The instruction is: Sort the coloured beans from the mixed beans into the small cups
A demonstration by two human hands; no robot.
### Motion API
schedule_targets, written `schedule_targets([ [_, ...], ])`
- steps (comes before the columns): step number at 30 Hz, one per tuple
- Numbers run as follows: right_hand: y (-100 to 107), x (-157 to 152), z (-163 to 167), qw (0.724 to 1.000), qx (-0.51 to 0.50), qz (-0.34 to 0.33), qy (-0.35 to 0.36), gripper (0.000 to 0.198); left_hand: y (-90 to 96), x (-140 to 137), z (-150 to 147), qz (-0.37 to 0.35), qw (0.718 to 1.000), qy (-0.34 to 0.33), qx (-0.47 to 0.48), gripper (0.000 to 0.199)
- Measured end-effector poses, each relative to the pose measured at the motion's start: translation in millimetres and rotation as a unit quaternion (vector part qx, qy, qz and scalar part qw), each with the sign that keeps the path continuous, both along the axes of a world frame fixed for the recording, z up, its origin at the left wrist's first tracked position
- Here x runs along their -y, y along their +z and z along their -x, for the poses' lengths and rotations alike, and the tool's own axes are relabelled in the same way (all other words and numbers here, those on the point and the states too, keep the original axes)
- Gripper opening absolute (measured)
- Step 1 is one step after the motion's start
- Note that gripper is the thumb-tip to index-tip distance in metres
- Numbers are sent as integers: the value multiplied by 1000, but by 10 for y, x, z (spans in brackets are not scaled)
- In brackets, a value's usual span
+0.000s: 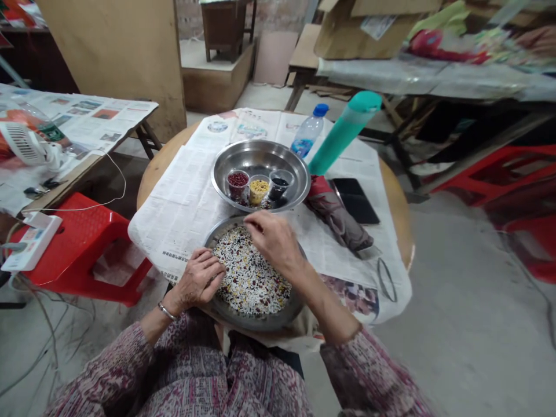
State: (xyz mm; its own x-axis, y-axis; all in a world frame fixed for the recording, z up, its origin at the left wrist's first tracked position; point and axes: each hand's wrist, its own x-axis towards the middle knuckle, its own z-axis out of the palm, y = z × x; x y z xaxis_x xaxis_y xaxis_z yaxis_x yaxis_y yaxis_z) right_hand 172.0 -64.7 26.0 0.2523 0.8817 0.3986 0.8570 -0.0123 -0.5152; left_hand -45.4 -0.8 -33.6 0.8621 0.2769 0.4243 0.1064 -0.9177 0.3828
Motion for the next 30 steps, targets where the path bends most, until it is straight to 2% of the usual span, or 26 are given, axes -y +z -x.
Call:
schedule_targets([
  [2,96,-270,-129,999,-12,-15,-42,17,-10,-2,1,1,1000,-2,-1,26],
  [5,179,-695,-281,996,9,5,-91,18,-16,-4,3,-4,1000,-6,4,28],
  [9,168,-1135,-400,991,62,47,-112,14,2,-3,5,-9,1000,-11,6,29],
  [12,117,-1321,-436,984,90,101,-115,14,21,0,7,-8,1000,-11,2,28],
  [15,67,-1406,-442,980,103,125,-117,17,27,5,6,-7,1000,-10,1,27],
  [19,35,-1422,-433,975,131,115,-136,19,16,10,2,-2,1000,-6,10,27],
  [25,84,-1419,-427,976,122,126,-131,21,3,4,-9,-3,1000,-7,26,27],
  [27,121,-1398,-410,981,99,113,-121,21,-5,1,-8,-8,1000,-9,23,27],
  [30,183,-1237,-344,992,48,52,-106,18,-19,-3,-5,-16,1000,-12,2,28],
])
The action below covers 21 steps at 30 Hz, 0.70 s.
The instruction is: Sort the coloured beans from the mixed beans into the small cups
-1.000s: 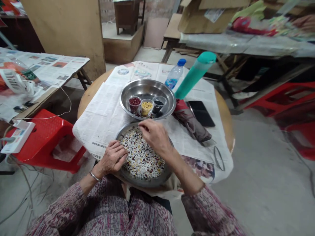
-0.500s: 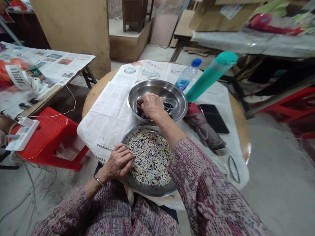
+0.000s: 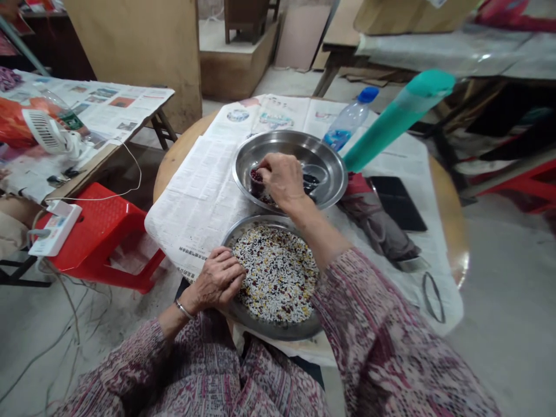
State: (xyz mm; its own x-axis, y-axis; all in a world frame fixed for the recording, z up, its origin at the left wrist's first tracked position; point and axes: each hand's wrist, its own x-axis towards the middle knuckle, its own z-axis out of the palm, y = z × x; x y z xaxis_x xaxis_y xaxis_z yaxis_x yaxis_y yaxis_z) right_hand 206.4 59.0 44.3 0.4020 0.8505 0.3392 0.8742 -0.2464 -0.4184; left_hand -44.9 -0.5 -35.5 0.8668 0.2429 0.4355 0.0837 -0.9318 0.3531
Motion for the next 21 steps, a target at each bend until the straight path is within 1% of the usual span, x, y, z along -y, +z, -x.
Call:
schedule_targets([
  [2,18,235,71,998,-25,-39,36,17,-7,-1,1,-2,1000,-1,-12,27],
  [4,-18,562,162,994,-34,-41,95,15,-6,1,0,2,1000,1,-11,25],
  [7,-209,1116,353,980,-36,22,196,14,4,4,-4,9,1000,4,6,20],
  [9,-404,1436,524,960,-29,70,270,15,10,3,-7,12,1000,5,18,17],
  [11,-601,1651,706,940,-11,110,324,17,11,2,-8,15,999,4,29,16],
  [13,-749,1733,844,927,6,120,354,18,8,1,-8,17,999,4,35,17],
  [15,-826,1699,884,926,34,116,359,17,6,1,-8,16,999,7,32,19],
  [16,-838,1654,859,930,50,111,347,17,6,1,-9,14,999,10,28,19],
  [18,-830,1554,738,948,81,96,294,17,3,0,-11,9,1000,14,22,20],
  [21,-781,1494,493,974,106,71,187,22,-8,-6,-14,3,1000,13,27,19],
])
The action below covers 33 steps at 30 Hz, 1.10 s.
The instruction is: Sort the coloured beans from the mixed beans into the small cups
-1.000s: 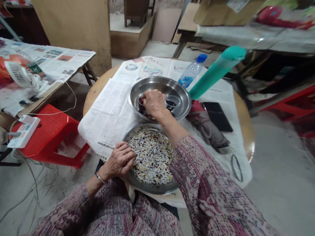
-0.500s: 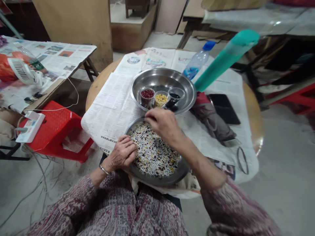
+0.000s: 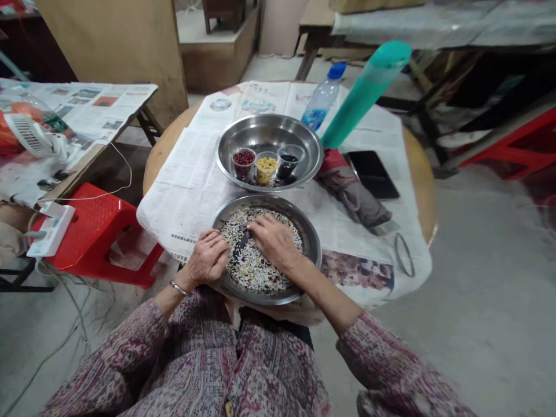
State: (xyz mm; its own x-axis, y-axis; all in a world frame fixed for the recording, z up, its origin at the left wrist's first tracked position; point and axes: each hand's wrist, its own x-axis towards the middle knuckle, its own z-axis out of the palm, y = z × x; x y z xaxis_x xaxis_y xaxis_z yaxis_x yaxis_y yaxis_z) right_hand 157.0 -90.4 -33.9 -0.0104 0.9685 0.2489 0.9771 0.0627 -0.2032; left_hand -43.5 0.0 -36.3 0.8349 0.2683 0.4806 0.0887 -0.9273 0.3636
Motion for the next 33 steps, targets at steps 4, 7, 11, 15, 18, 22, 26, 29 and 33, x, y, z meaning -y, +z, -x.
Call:
schedule_targets([
  [4,57,192,-136,994,18,-15,-105,22,-17,-9,-1,-5,1000,-1,9,19],
  [7,67,404,-15,994,-8,-5,-113,29,-18,-10,1,-6,1000,0,4,19],
  [11,5,480,290,996,-83,34,-29,26,-8,-8,0,-5,1000,-1,3,19],
  [15,-58,241,413,990,-126,53,41,21,-6,-7,-3,-5,1000,-3,9,20],
  [18,-34,-11,303,995,-100,24,9,27,-15,-11,-6,-6,1000,0,11,21],
  [22,29,-238,153,996,-45,-22,-68,26,-31,-21,-7,-1,1000,3,-10,21],
  [26,50,-248,219,997,-52,-24,-54,34,-30,-23,-4,-5,1000,3,-11,20],
  [29,69,-94,304,995,-87,9,46,25,-17,-19,0,-6,1000,3,-4,21],
  [33,96,218,221,983,-109,67,130,11,-10,-15,5,-4,1000,-4,2,20],
])
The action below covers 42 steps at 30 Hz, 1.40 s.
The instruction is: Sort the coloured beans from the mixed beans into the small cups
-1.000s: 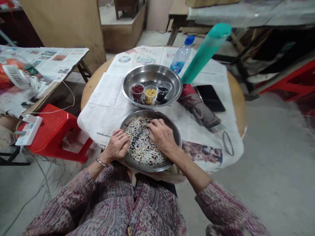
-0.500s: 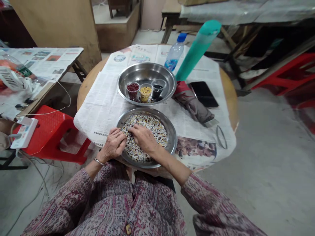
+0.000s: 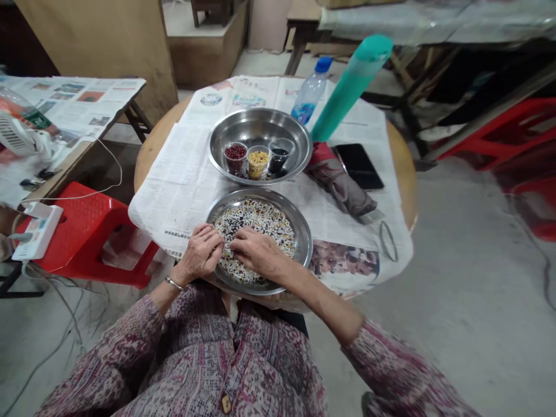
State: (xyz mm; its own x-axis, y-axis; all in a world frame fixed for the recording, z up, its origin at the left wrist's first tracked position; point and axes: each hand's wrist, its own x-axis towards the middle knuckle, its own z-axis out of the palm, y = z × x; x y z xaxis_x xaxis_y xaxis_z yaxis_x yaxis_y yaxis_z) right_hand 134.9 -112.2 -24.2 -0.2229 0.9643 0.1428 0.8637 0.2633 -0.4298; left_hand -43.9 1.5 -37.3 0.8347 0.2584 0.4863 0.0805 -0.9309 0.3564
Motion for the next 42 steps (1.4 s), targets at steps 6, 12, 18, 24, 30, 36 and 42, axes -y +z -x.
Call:
schedule_targets([
  [6,-63,83,-423,984,41,-29,-172,22,-11,-4,-6,8,1000,2,-1,21],
  [12,-104,-197,-245,962,85,-61,-254,26,-2,-4,-2,6,1000,3,-6,21],
  [18,79,23,102,998,22,2,-63,14,28,2,6,14,1000,4,-12,22],
  [24,138,401,-111,995,16,5,-99,16,18,-3,-2,4,1000,-4,7,20],
  [30,26,535,-222,963,-32,-105,-246,22,326,25,0,-65,989,-28,-127,27],
  [36,-42,593,-88,915,-92,-188,-345,28,463,185,-150,-43,961,-109,-251,48],
  [42,-35,586,-41,911,-138,-199,-334,22,199,284,-630,-74,951,-211,-212,17],
])
